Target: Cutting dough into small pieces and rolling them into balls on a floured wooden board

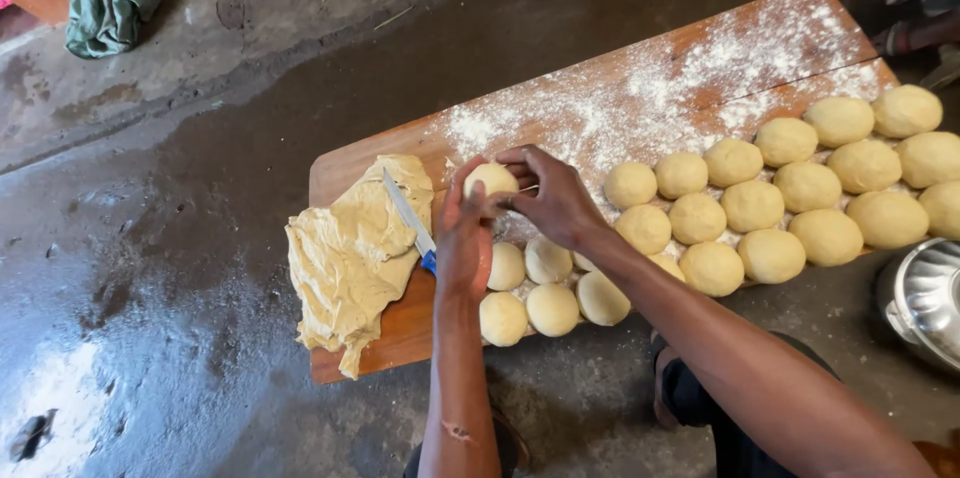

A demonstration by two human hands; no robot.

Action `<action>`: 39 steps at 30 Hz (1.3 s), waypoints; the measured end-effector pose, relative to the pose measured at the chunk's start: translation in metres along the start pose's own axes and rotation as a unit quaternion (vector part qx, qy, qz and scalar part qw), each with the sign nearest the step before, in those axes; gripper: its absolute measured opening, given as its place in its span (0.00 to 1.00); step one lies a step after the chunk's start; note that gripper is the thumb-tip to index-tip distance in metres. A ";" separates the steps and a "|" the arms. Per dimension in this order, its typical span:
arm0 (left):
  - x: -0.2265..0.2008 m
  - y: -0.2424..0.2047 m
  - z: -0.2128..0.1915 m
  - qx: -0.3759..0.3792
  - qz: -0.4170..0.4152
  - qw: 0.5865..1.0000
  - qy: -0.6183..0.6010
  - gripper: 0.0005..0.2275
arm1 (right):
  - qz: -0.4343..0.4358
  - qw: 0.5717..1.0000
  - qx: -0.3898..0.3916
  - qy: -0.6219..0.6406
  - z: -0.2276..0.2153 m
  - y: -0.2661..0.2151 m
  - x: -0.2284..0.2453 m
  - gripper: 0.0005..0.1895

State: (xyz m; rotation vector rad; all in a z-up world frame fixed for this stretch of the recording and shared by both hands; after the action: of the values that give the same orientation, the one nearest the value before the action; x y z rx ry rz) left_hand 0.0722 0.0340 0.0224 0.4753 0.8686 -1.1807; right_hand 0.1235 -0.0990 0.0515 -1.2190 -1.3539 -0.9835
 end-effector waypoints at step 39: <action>0.020 0.003 0.008 -0.056 0.229 0.802 0.549 0.10 | -0.087 0.991 -0.077 -0.065 -0.061 0.027 -0.016 0.07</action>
State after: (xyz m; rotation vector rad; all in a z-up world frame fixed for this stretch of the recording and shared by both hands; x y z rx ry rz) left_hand 0.0803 0.0168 0.0109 1.2482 1.6709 -0.2993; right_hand 0.1593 -0.1564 0.0430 -1.3162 -1.5290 -1.1663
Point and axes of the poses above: each hand's wrist, its own y-axis towards the middle knuckle, its own z-axis out of the palm, x = y × z, the point moved 8 cm from there along y, towards the middle knuckle, and after that the axes turned 9 degrees about -x, right-handed, at the moved point
